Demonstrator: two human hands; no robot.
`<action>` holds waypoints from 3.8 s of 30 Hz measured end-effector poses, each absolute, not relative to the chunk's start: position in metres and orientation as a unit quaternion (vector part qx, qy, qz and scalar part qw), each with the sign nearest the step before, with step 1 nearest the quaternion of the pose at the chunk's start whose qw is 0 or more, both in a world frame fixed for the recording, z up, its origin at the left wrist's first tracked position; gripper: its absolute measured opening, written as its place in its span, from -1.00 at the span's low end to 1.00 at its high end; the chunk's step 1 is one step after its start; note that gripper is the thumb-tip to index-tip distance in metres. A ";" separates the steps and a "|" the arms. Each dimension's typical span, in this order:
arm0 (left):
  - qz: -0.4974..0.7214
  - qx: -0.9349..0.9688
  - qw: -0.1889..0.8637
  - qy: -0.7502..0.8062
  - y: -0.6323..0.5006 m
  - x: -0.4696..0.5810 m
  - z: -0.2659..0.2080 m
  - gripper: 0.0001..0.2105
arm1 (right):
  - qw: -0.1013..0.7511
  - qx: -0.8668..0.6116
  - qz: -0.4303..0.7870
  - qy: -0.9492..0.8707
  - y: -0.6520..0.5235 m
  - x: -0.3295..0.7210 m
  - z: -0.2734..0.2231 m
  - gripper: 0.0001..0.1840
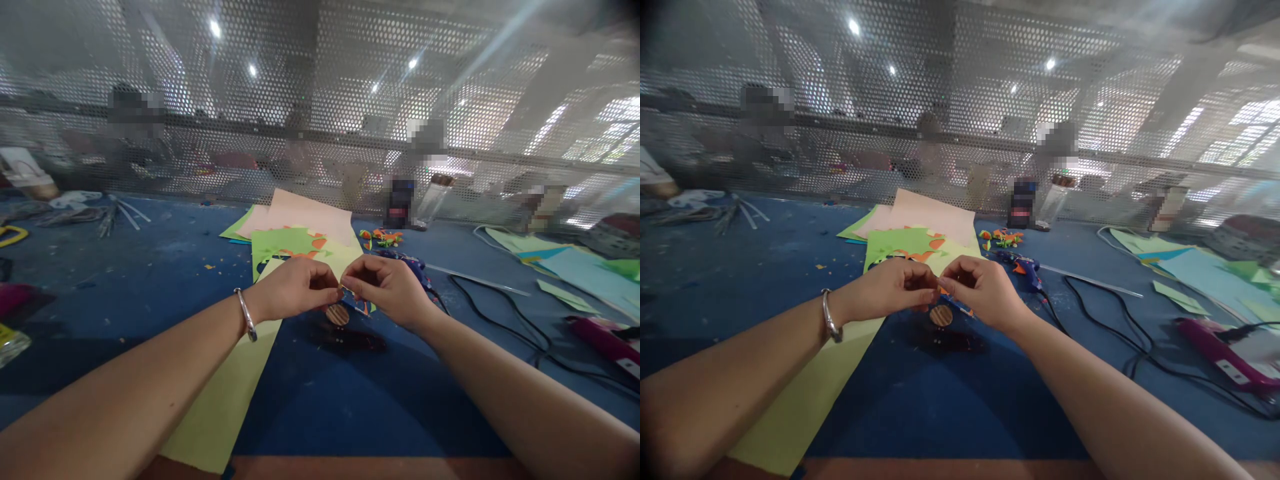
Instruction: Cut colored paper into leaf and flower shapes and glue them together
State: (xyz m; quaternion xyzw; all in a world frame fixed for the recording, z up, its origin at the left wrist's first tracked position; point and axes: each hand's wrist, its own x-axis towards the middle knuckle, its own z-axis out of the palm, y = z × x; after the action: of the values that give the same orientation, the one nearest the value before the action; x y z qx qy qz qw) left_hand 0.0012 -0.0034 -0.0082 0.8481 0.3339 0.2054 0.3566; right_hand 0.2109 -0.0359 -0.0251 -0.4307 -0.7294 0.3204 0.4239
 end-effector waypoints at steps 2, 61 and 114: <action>0.217 0.837 0.377 0.332 -0.002 0.001 -0.010 -0.76 | 0.428 -0.425 0.326 -0.728 -0.036 0.211 -0.025 -0.82; 0.478 0.545 0.534 0.435 0.024 -0.002 -0.015 -0.85 | 0.085 -0.606 0.073 -0.788 -0.029 0.221 -0.027 -0.87; 0.259 0.601 0.634 0.412 0.013 -0.006 -0.008 -0.76 | 0.326 -0.470 0.233 -0.787 -0.024 0.235 -0.017 -0.80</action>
State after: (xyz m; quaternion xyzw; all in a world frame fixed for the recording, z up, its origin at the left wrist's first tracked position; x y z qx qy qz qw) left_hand -0.0057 0.0128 -0.0076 0.6013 0.4121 0.2587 0.6338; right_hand 0.2349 -0.0238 -0.0170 -0.4703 -0.7865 0.2328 0.3255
